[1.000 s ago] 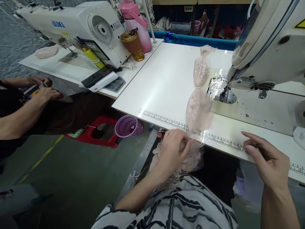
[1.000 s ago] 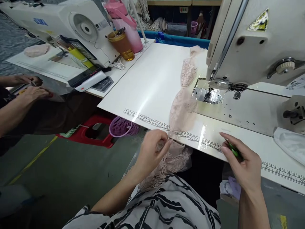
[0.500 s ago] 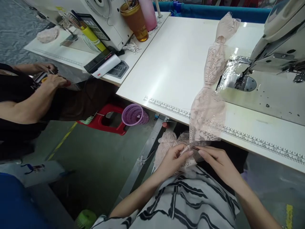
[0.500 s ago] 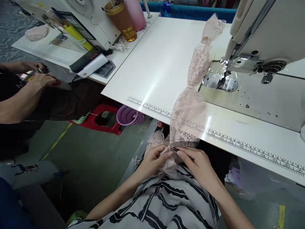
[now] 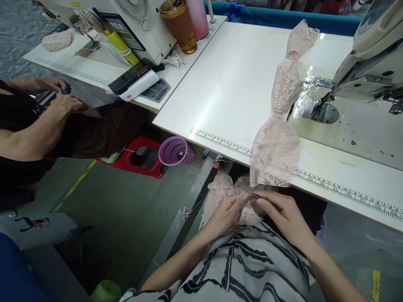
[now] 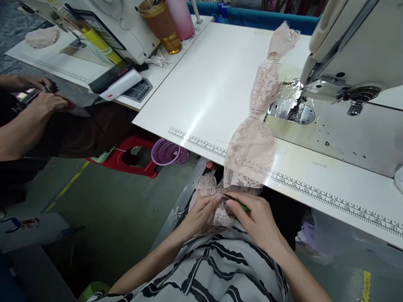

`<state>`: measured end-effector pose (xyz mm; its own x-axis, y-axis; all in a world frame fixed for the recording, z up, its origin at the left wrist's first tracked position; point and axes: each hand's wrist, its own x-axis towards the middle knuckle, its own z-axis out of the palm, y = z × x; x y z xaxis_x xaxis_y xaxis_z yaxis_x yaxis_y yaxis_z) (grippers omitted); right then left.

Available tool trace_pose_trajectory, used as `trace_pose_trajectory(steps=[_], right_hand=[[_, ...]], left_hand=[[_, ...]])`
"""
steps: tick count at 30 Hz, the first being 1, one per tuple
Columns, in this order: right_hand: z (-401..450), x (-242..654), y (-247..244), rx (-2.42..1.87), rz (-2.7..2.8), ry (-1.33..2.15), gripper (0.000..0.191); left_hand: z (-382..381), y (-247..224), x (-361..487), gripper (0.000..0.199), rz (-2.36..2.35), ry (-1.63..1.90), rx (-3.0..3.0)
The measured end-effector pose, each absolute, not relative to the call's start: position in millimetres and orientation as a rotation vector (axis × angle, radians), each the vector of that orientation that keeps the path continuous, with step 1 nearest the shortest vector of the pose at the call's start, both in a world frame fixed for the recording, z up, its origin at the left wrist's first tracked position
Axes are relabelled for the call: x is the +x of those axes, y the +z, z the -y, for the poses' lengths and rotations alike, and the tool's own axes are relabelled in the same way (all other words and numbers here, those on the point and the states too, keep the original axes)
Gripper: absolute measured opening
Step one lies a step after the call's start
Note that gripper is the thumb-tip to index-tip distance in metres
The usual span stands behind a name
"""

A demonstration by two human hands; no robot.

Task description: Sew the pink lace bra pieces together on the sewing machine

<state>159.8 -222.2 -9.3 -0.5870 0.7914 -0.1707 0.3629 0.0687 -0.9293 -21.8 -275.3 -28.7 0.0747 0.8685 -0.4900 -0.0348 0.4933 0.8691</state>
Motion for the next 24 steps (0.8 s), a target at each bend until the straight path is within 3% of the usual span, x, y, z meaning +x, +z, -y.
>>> trace_pose_trajectory(steps=[7,10,14,18,21,24], right_hand=[[190.5,149.6,10.6,-1.1,2.466,0.41,0.04],[171.4,138.1,13.2,-1.041,2.46,0.318,0.041],[179.2,127.3,21.3,-0.846,2.402,0.686,0.031],[218.2,114.6,22.8,-0.499,2.34,1.439,0.027],[247.8,98.0,6.4,-0.277,2.116,1.995,0.022],[270.6,78.5,-25.5,-0.342,1.959,2.333,0.008]], left_hand=[[272.9,-27.0,-25.4,0.043,-1.283,1.0,0.335],[273.9,-28.3,-32.6,0.039,-1.202,1.056,0.124],[269.9,-29.4,-40.9,0.037,-1.193,1.009,0.171],[255.1,-29.3,-39.4,0.035,-1.188,0.984,0.146],[238.9,-24.4,-34.7,0.042,-1.001,0.909,0.138],[222.2,-11.6,-27.4,0.041,-0.795,0.89,0.163]])
